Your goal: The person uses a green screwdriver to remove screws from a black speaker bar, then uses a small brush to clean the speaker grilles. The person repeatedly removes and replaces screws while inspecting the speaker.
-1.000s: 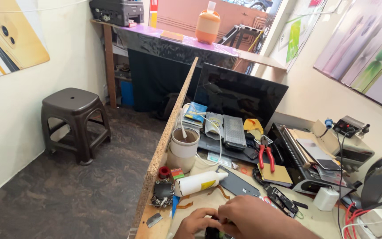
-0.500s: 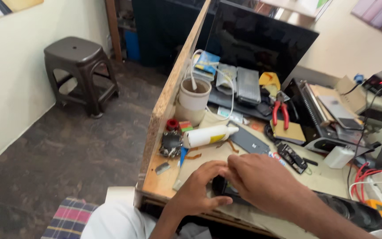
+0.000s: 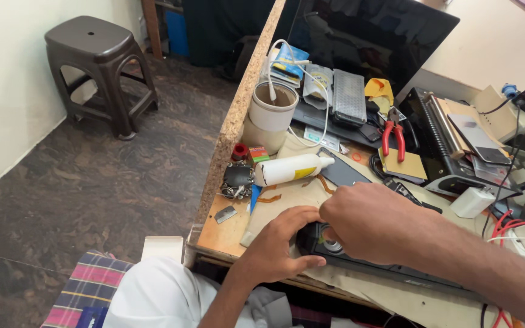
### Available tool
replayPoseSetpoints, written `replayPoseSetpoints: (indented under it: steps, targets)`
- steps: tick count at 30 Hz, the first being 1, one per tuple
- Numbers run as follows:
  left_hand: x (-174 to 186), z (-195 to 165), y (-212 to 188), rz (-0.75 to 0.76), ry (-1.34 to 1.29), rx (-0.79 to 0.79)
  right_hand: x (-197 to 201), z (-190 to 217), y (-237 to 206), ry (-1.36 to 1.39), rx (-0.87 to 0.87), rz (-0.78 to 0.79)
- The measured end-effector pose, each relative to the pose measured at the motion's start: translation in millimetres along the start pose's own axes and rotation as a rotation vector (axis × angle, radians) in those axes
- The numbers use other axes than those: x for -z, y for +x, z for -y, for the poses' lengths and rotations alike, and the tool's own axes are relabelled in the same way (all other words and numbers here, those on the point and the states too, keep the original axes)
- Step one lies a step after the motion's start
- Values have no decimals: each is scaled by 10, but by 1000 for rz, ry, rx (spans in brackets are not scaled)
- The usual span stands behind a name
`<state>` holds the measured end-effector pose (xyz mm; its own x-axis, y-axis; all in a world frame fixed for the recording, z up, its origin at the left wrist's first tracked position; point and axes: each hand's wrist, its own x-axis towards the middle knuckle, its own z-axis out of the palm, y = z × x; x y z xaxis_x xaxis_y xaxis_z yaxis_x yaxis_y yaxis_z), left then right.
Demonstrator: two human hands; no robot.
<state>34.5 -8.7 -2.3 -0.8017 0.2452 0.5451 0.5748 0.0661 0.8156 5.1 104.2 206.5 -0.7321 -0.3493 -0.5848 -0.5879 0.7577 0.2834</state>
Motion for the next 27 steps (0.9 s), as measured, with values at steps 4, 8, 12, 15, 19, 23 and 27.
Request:
replayPoseSetpoints:
  steps: [4, 8, 12, 15, 19, 23, 27]
  targets:
    - [27, 29, -7, -9, 2, -25, -75, -62, 27, 33, 242, -130]
    - [55, 4, -24, -9, -24, 1, -122, -5, -29, 27, 105, -82]
    - [68, -23, -35, -6, -28, 3, -56, 88, -49, 41, -99, 34]
    - [65, -15, -30, -11, -61, -20, -13, 134, -4, 64, -136, 0]
    - [53, 33, 5, 20, -151, -162, -137, 171, 8, 41, -122, -134]
    - [55, 76, 83, 106, -220, -166, -400, 171, -60, 318, 212, -585]
    - [78, 34, 62, 120, -276, -65, -560, 57, -10, 439, 405, -705]
